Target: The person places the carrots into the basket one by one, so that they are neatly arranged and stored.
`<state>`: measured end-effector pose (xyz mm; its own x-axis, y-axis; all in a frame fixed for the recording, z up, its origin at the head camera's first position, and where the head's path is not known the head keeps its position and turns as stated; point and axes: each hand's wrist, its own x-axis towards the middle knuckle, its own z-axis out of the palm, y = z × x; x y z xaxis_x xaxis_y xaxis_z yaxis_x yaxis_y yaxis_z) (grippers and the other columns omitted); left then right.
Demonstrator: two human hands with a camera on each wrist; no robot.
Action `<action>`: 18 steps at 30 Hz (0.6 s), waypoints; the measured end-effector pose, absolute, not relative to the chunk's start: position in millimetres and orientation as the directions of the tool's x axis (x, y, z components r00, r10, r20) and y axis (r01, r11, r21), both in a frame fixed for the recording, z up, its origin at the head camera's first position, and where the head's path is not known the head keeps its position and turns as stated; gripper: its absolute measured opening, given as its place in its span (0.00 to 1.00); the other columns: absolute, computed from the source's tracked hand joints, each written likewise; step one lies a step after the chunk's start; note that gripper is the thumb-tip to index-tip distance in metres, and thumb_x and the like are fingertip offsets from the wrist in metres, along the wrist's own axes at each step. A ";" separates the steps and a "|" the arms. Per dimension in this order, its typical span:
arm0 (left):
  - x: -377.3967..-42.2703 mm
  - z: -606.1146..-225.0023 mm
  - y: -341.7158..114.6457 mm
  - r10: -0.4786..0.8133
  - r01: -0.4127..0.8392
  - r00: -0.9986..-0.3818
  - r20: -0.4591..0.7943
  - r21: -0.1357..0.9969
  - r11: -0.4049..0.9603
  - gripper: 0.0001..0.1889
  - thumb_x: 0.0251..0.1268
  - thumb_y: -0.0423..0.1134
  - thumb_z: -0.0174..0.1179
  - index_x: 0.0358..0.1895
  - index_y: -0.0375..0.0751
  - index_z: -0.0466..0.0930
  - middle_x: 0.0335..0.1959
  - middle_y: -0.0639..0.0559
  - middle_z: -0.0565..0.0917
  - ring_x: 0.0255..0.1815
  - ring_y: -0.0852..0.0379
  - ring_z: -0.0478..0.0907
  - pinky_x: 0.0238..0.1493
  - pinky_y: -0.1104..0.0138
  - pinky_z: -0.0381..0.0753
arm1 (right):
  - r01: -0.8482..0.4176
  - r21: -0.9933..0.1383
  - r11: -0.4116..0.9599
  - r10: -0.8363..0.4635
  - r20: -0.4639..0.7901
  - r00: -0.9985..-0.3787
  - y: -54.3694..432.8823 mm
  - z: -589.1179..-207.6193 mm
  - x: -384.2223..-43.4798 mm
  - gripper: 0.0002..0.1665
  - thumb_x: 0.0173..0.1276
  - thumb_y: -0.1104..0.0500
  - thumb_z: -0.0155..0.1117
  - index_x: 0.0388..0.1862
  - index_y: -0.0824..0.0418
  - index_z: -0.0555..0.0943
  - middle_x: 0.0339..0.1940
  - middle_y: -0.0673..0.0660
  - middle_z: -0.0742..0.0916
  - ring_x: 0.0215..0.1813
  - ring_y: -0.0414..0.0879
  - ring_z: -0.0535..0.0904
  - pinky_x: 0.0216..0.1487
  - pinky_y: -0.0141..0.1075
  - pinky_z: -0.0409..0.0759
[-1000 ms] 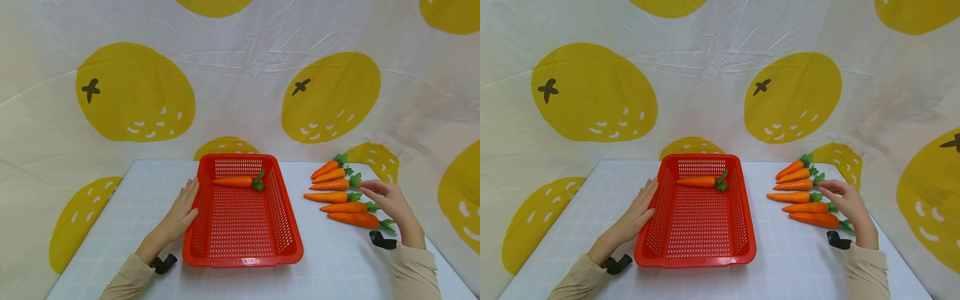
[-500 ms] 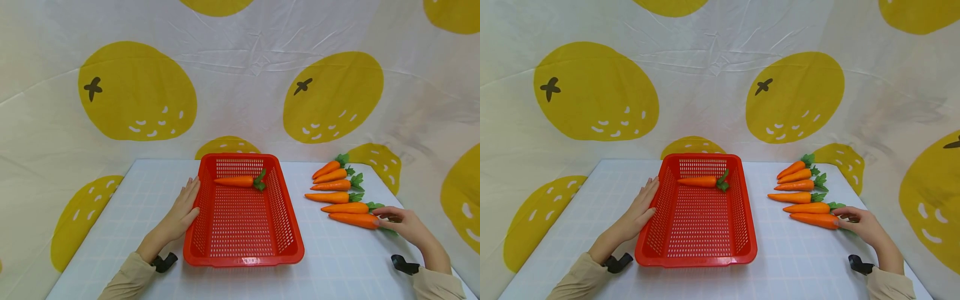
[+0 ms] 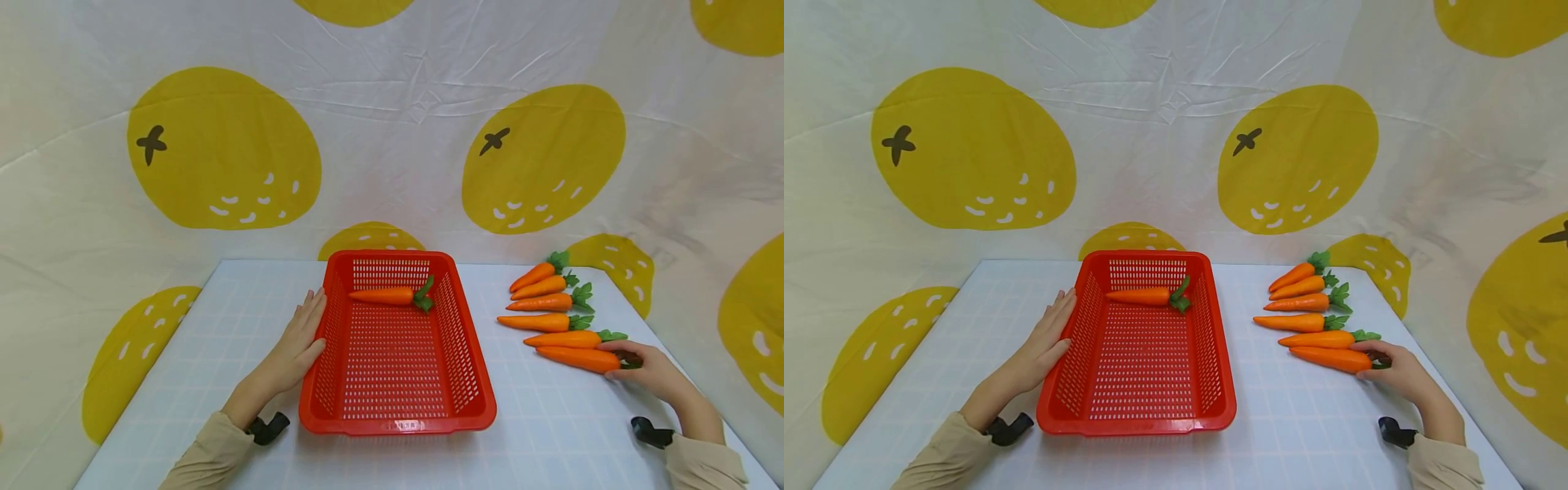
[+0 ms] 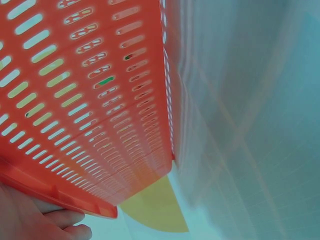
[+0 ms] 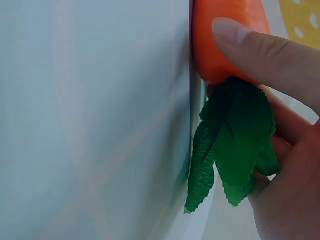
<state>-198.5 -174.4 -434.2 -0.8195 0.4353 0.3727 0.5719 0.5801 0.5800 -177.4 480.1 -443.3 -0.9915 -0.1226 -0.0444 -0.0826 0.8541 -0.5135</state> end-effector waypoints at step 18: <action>-196.9 -432.1 -173.4 0.434 0.572 -0.819 0.375 0.584 0.576 0.37 0.68 0.33 0.44 0.78 0.27 0.43 0.80 0.36 0.44 0.80 0.35 0.34 0.74 0.39 0.34 | -0.184 -0.525 0.831 -0.172 0.072 -0.982 472.2 -406.8 -183.1 0.27 0.62 0.56 0.73 0.59 0.64 0.80 0.52 0.55 0.84 0.45 0.20 0.72 0.43 0.22 0.76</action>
<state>-196.9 -173.4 -432.1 -0.8191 0.4339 0.3752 0.5724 0.5756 0.5840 -183.1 472.2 -406.8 -0.9824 -0.1722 0.0718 -0.1840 0.8307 -0.5254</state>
